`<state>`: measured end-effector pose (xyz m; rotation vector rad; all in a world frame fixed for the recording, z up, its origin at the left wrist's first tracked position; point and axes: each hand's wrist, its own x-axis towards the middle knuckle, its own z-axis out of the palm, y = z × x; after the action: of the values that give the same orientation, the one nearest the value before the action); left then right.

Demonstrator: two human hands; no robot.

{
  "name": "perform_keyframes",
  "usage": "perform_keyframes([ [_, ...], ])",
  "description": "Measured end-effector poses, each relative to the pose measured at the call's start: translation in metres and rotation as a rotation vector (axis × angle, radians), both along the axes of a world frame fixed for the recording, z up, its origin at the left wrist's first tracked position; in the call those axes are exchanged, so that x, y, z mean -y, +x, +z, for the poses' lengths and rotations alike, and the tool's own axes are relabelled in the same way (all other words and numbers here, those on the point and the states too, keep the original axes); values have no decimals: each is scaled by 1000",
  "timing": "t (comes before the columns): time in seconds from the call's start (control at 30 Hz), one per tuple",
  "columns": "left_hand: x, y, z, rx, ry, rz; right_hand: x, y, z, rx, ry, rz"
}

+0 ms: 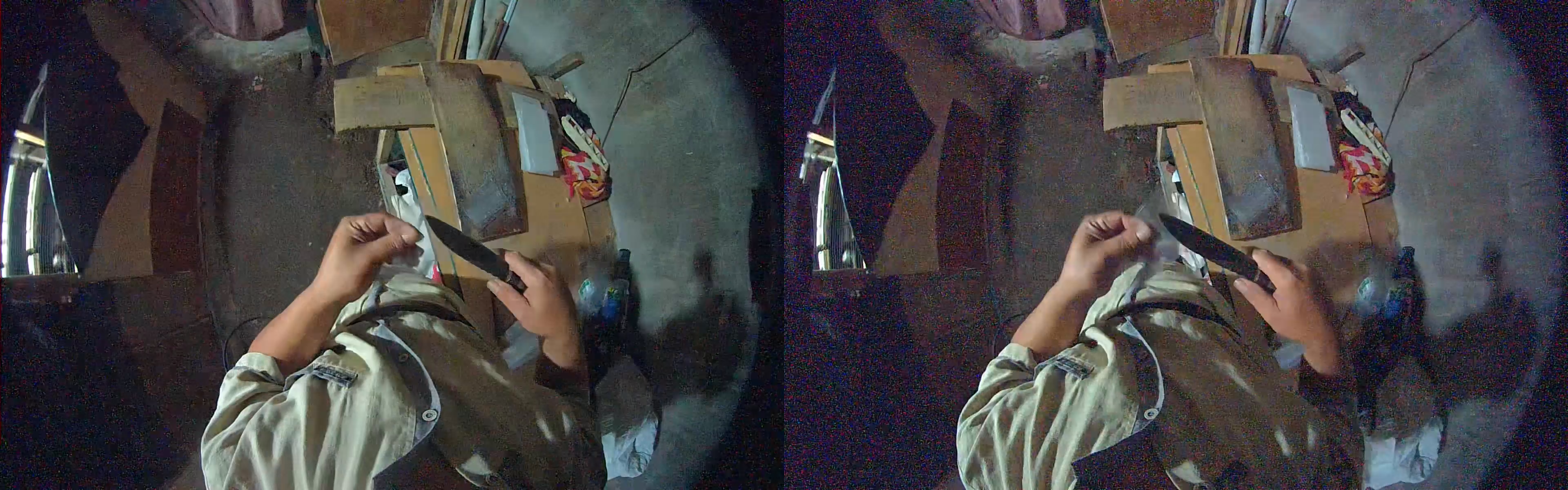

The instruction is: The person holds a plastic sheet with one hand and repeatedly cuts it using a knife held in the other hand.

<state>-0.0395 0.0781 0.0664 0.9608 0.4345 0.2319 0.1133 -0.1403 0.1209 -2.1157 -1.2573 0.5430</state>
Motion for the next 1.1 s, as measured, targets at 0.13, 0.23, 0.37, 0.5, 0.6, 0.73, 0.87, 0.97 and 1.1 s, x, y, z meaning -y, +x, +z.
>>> perform_keyframes([
  [0.13, 12, 4, -6, -23, 186, -70, -10, 0, 1, -72, -18, 12],
  [0.23, 12, 5, -1, -23, 36, -17, -9, 3, -6, -36, -22, 18],
  [0.37, 5, 4, -9, -42, -58, 79, -4, 9, 2, -108, 5, -43],
  [0.5, 6, 6, -8, -5, -82, 122, 8, 9, 3, -140, 36, -41],
  [0.6, 7, 9, -6, -31, -115, 180, 14, 9, 11, -141, -16, -35],
  [0.73, 4, 9, -9, 11, -112, 150, 26, 13, -7, -108, -1, 15],
  [0.87, 4, 10, -6, 25, -129, 168, 24, 13, 6, -78, -131, -19],
  [0.97, 4, 7, -5, 17, -109, 128, 21, 13, -1, -26, -108, 17],
  [1.1, 10, 4, -4, -19, -11, 69, 9, 9, -2, -83, -27, 18],
])
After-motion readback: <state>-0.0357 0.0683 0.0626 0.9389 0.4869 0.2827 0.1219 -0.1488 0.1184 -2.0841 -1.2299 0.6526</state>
